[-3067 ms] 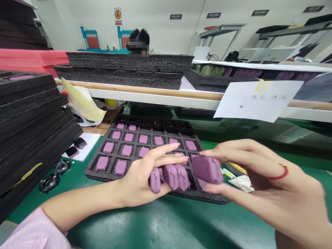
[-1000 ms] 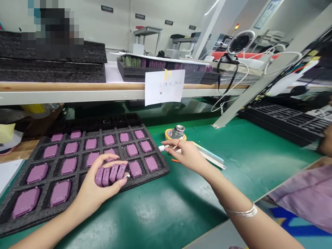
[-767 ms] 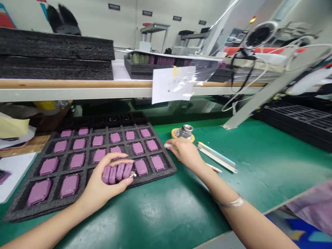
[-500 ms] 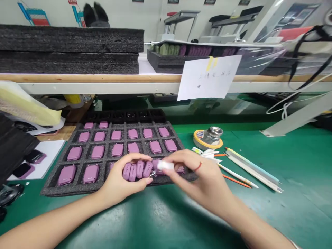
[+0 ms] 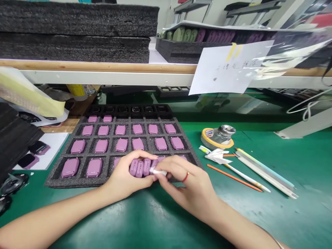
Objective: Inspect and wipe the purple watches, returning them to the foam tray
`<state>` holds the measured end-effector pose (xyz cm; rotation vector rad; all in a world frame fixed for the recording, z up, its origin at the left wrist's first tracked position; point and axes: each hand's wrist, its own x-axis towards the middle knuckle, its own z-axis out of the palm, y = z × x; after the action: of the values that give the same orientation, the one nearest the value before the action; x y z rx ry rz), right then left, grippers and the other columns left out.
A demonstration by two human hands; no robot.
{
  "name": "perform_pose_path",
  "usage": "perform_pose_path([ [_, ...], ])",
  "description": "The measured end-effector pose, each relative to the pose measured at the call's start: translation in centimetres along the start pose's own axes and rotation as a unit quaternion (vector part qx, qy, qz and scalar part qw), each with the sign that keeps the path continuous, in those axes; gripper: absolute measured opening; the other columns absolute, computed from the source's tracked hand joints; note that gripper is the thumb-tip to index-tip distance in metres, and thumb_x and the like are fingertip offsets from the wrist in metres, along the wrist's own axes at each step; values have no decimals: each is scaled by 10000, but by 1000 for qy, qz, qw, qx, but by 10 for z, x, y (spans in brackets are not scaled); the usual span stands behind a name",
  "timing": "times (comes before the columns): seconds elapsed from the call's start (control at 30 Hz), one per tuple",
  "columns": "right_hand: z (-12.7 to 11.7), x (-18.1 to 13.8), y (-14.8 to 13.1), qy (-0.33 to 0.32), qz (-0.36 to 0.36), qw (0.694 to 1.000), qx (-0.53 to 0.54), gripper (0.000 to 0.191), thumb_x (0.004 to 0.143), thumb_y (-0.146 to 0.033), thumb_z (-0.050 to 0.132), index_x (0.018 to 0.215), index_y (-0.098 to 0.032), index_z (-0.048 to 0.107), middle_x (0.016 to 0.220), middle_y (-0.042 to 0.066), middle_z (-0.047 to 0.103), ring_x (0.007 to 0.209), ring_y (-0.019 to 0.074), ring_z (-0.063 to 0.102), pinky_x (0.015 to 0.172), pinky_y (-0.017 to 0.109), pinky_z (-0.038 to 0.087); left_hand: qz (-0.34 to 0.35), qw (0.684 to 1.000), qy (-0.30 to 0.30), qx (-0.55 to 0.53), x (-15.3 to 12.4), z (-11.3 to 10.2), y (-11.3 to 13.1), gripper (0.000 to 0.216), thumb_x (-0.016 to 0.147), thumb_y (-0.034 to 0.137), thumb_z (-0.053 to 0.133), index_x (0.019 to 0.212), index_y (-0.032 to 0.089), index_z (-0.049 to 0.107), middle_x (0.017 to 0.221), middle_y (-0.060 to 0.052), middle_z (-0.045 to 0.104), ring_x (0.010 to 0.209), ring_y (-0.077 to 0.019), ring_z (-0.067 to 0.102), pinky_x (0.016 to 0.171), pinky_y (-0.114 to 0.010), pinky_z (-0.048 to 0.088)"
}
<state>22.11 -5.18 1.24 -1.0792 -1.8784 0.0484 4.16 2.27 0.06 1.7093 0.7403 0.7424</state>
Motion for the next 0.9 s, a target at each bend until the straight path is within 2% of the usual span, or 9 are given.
perform_pose_path([
  [0.1, 2, -2, 2, 9, 0, 1000, -24, 198, 910, -50, 603, 1020, -215, 608, 887, 45, 689, 812, 151, 685, 727, 271, 598, -14, 1000, 5, 13, 0, 1, 0, 309, 701, 224, 803, 984, 218, 680, 1012, -10, 750, 974, -199, 692, 944, -357, 520],
  [0.2, 2, -4, 4, 2, -8, 1000, -29, 201, 922, -62, 594, 1062, -208, 599, 920, 58, 694, 836, 160, 689, 750, 284, 602, -11, 1000, -6, -4, 1, 1, 0, 312, 701, 210, 795, 991, 219, 680, 1065, -16, 753, 1025, -205, 690, 966, -355, 513],
  [0.33, 2, -6, 7, 4, -17, 999, -45, 189, 926, -62, 598, 1050, -205, 595, 914, 61, 689, 822, 166, 680, 730, 292, 597, -25, 1000, -6, 0, 2, 1, 1, 306, 698, 236, 812, 973, 215, 678, 1008, -14, 753, 959, -199, 694, 920, -349, 528],
  [0.47, 2, -8, 9, -13, -22, 999, -46, 188, 938, -54, 575, 1067, -188, 601, 951, 77, 692, 880, 174, 677, 782, 297, 594, -25, 1000, -17, -7, 2, 0, 1, 304, 701, 232, 811, 974, 219, 680, 1057, -16, 755, 1002, -200, 691, 947, -349, 520],
  [0.6, 3, -8, 9, -1, -21, 999, -46, 198, 929, -37, 586, 1070, -175, 601, 937, 79, 682, 845, 162, 664, 758, 283, 584, -35, 999, -7, -1, 3, 0, 3, 305, 695, 239, 814, 965, 218, 675, 987, -4, 751, 938, -185, 691, 910, -339, 532],
  [0.73, 5, -9, 9, -11, -23, 999, -40, 189, 941, -43, 569, 1069, -177, 611, 943, 79, 687, 875, 167, 667, 785, 290, 584, -34, 999, -10, -9, 4, 0, 4, 303, 689, 234, 808, 962, 213, 680, 1037, -19, 756, 973, -199, 694, 913, -344, 535],
  [0.9, 6, -9, 12, 13, -17, 999, -48, 183, 937, -50, 588, 1055, -188, 612, 925, 73, 687, 828, 159, 662, 741, 292, 586, -39, 999, 0, 13, 3, 1, 3, 307, 684, 229, 812, 958, 220, 673, 955, 2, 741, 899, -185, 688, 859, -332, 541],
])
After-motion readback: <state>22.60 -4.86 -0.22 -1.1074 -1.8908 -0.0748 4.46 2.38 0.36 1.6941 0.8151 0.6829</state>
